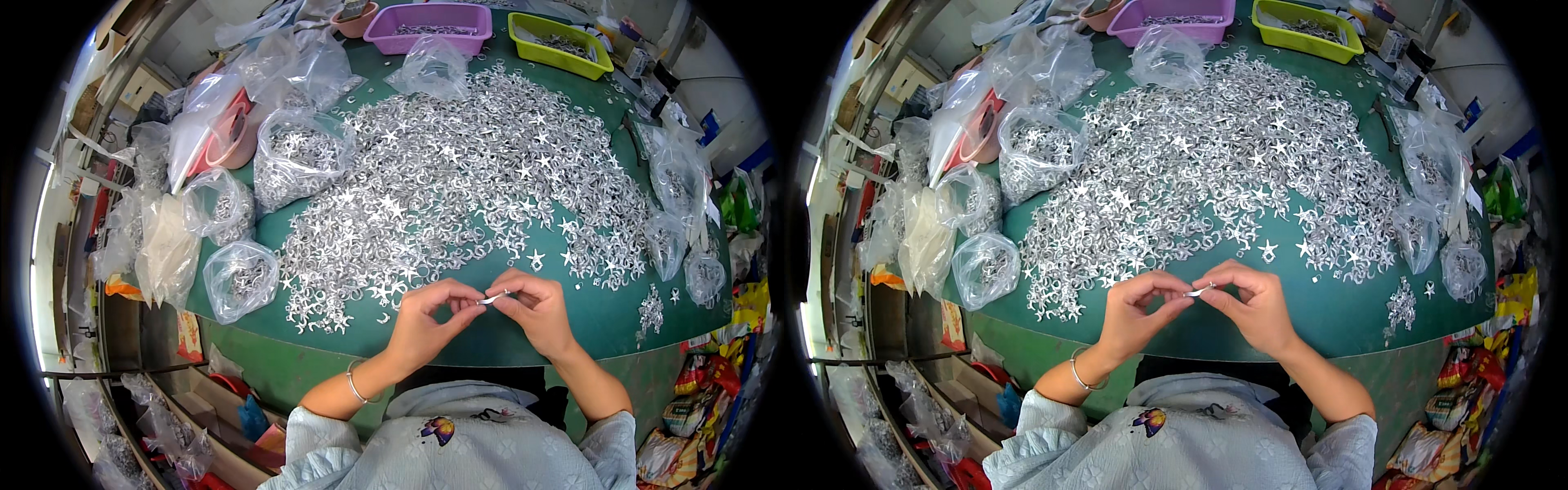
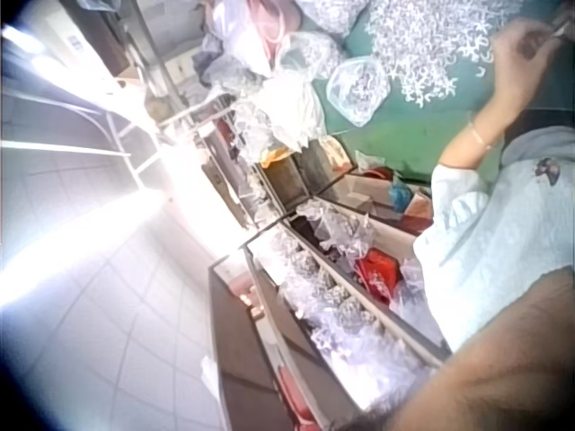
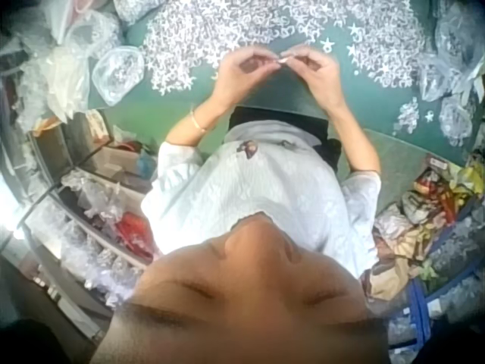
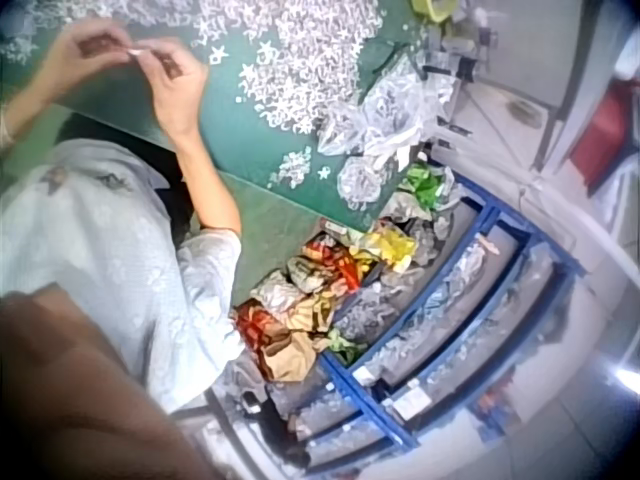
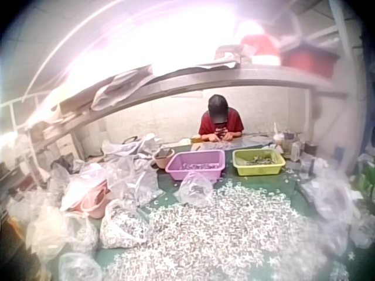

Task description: The person sorts small silver star-shaped decorative items on a green workbench, moving them into piles and into plastic bags by hand.

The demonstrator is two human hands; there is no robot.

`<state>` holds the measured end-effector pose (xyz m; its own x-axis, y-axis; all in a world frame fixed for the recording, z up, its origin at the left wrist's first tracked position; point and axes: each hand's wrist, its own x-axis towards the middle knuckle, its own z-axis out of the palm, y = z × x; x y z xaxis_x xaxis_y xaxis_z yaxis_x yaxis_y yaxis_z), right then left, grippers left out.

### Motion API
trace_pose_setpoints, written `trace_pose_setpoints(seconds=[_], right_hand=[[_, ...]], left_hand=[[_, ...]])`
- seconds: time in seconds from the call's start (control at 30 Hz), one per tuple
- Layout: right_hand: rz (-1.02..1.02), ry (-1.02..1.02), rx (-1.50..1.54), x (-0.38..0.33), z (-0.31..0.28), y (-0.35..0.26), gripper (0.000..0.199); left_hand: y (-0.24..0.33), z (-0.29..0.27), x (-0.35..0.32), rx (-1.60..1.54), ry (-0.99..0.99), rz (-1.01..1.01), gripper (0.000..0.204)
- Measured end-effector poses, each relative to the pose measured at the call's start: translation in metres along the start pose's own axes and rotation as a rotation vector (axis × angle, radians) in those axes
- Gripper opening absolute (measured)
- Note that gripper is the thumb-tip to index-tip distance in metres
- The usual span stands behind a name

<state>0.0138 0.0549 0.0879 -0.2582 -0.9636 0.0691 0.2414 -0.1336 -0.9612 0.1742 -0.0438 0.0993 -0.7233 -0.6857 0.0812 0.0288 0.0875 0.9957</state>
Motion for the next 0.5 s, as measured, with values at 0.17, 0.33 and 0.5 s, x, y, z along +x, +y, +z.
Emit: trace_pose_setpoints(seconds=[0.17,0.33,0.5], right_hand=[[-0.024,0.006,0.016,-0.0025,0.0018,-0.0014,0.016],[-0.018,0.03,0.018,-0.0047,0.0024,-0.0024,0.017],[0.034,0.053,0.032,-0.0061,0.0023,-0.0058,0.016]], left_hand=[[0.0013,0.0,-0.0013,0.08,0.001,0.093,0.015],[0.0058,0.001,-0.0035,0.184,0.02,0.198,0.018],[0.0076,0.0032,-0.0047,0.21,0.041,0.224,0.018]])
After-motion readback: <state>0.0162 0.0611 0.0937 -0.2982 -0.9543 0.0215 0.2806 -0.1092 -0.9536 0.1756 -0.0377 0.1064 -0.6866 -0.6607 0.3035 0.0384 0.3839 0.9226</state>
